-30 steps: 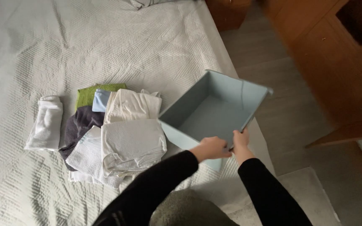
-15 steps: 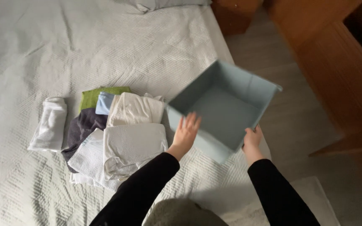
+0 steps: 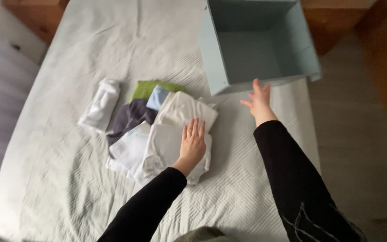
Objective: The person removes a stack of towels from a light blue storage box onto a bed. They then unfold and fold a large white towel and a smaller white towel by hand, placing the finished folds on the bed.
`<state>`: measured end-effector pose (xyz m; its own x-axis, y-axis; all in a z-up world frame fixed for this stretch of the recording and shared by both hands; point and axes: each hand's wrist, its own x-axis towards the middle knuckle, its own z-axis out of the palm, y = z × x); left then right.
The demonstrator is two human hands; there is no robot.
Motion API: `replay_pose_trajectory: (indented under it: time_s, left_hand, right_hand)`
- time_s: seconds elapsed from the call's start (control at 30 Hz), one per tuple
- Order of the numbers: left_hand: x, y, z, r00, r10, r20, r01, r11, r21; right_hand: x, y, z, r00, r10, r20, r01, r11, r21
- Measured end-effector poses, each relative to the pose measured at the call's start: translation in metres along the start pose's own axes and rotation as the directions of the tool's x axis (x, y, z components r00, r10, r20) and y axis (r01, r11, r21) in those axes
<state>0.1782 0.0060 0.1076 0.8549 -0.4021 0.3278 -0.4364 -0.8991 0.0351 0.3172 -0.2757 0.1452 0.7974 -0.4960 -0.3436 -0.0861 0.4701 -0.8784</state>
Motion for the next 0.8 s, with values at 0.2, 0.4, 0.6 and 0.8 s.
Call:
replay_pose_trajectory:
  time_s: [0.2, 0.4, 0.6, 0.8]
  left_hand:
    - [-0.043, -0.033, 0.008, 0.993, -0.085, 0.088, 0.082, 0.996, 0.034]
    - [-0.101, -0.083, 0.045, 0.958, -0.200, 0.205, 0.185, 0.979, 0.089]
    - [-0.141, -0.137, 0.078, 0.691, -0.626, 0.362, 0.689, 0.722, -0.067]
    - [-0.148, -0.168, 0.157, 0.605, -0.549, 0.576, 0.785, 0.534, -0.315]
  right_hand:
    - [-0.101, 0.081, 0.001, 0.943, 0.307, 0.126, -0.243, 0.898, -0.367]
    - [-0.156, 0.197, -0.058, 0.907, 0.408, 0.098, -0.292, 0.782, -0.550]
    - [-0.187, 0.258, -0.095, 0.845, 0.528, 0.084, -0.418, 0.750, -0.512]
    - [-0.256, 0.223, -0.065, 0.892, 0.440, 0.103, -0.291, 0.734, -0.613]
